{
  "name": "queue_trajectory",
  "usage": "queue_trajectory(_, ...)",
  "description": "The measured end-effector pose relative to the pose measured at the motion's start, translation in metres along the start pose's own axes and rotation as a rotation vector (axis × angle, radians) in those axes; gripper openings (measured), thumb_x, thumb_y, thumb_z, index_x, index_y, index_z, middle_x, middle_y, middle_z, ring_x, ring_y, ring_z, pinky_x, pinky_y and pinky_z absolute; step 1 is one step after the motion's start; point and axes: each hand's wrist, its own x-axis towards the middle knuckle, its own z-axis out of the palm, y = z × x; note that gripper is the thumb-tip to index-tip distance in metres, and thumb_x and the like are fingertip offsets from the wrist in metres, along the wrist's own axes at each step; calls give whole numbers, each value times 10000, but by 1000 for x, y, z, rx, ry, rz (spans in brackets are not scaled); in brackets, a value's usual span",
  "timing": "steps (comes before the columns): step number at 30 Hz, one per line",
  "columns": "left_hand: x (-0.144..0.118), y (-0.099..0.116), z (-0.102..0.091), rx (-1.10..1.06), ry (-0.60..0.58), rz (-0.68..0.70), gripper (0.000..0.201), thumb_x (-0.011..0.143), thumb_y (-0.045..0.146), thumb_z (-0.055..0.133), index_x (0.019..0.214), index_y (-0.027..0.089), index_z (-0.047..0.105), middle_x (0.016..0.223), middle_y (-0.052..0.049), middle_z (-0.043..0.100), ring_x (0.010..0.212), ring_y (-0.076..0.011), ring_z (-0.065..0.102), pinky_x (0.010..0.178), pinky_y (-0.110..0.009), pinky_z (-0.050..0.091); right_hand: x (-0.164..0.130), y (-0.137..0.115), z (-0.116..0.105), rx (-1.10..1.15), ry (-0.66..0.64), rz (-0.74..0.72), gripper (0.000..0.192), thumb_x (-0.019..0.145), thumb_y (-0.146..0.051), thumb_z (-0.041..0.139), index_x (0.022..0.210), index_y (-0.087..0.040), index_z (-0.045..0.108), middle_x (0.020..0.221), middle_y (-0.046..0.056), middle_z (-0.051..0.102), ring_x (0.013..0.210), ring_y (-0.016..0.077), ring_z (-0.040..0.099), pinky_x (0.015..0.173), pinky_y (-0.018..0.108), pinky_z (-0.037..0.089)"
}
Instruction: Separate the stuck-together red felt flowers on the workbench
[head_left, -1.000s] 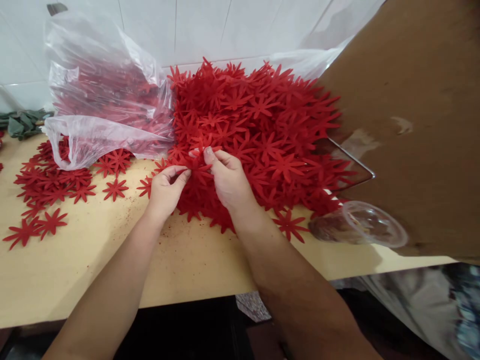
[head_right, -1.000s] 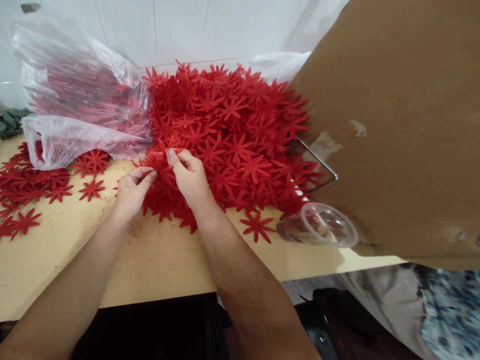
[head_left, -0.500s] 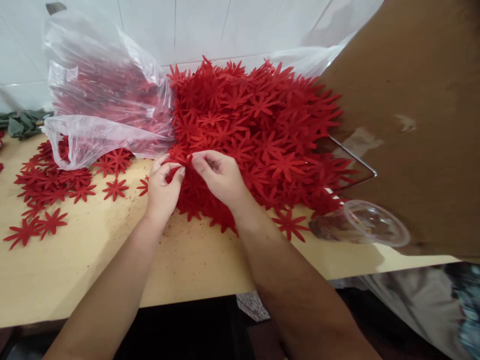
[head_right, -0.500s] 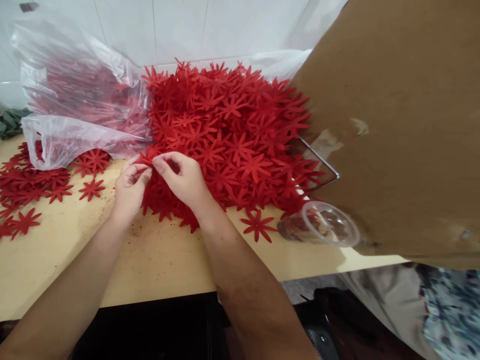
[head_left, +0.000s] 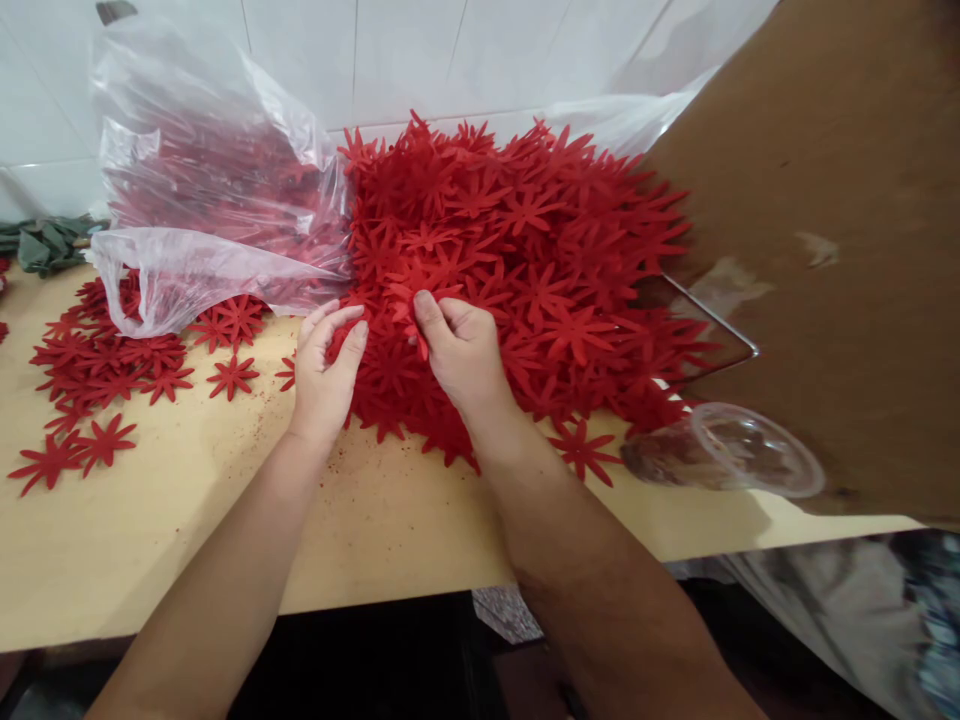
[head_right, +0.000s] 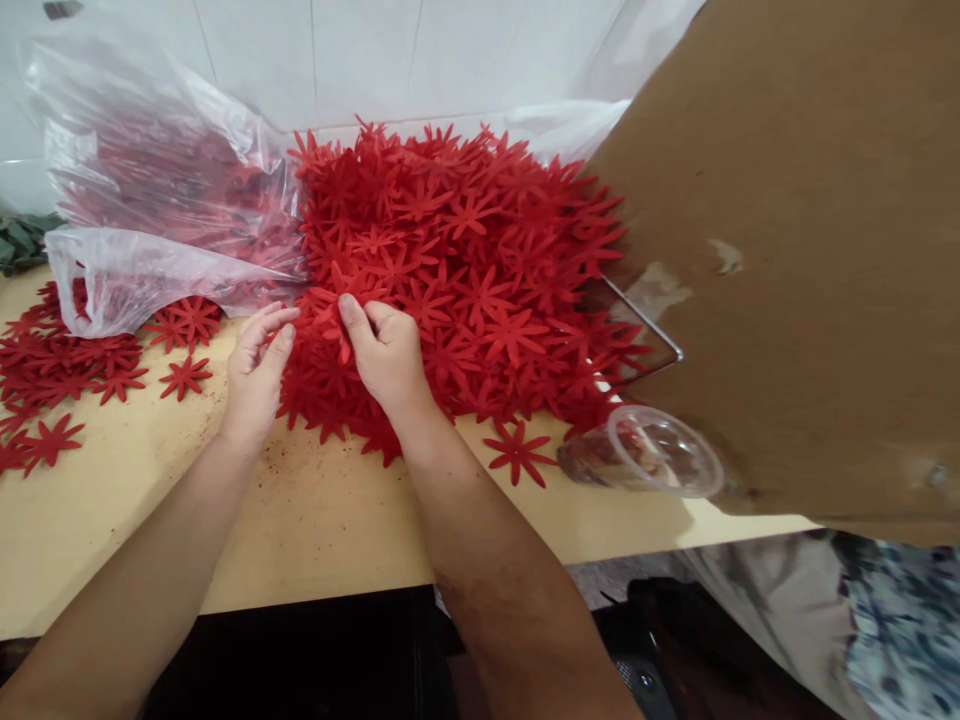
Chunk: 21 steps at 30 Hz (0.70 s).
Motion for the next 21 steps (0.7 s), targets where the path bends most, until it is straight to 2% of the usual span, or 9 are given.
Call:
queue_trajectory(5, -2, 6, 0, -7, -114, 44, 380, 735, 511, 535, 977, 233, 627, 1301, -69, 448, 1254, -225, 370, 1064, -421, 252, -4, -1, 7, 14, -89, -14, 516, 718, -614, 475, 479, -183, 322, 475, -61, 258, 461, 44, 245, 446, 225, 223)
queue_trajectory(7, -2, 7, 0, -3, -132, 54, 388, 712, 512, 564, 975, 234, 627, 1349, -67, 405, 1287, -241, 325, 1072, -426, 237, -5, 1, 9, 17, -125, -22, 513, 725, -619, 457, 488, -181, 338, 482, -60, 261, 466, 45, 245, 454, 229, 222)
queue_trajectory(10, -1, 6, 0, -47, -142, 34, 373, 702, 481, 593, 972, 226, 627, 1339, -72, 417, 1277, -233, 340, 1066, -412, 250, -6, 3, 10, -7, -161, -38, 499, 750, -594, 448, 495, -182, 327, 488, -61, 261, 470, 45, 242, 461, 235, 212)
queue_trajectory(13, 1, 2, 1, -149, -137, 2, 305, 709, 440, 603, 915, 218, 638, 1241, -67, 504, 1198, -200, 432, 1029, -378, 312, -7, 3, 9, -67, -191, -66, 487, 763, -564, 456, 497, -189, 296, 491, -63, 243, 474, 47, 232, 463, 240, 199)
queue_trajectory(17, 4, -1, 1, -284, -65, -80, 193, 720, 381, 608, 752, 192, 636, 1013, -34, 614, 1005, -142, 544, 924, -305, 404, -8, 1, 9, -88, -282, -82, 452, 799, -521, 426, 519, -195, 285, 514, -59, 248, 487, 53, 243, 468, 235, 221)
queue_trajectory(21, 8, -4, -3, -422, 39, -196, 187, 722, 369, 606, 691, 185, 593, 788, 9, 629, 768, -89, 574, 747, -232, 460, -10, -1, 9, -44, -440, -108, 335, 806, -441, 462, 605, -177, 419, 580, -36, 402, 558, 72, 368, 540, 228, 319)
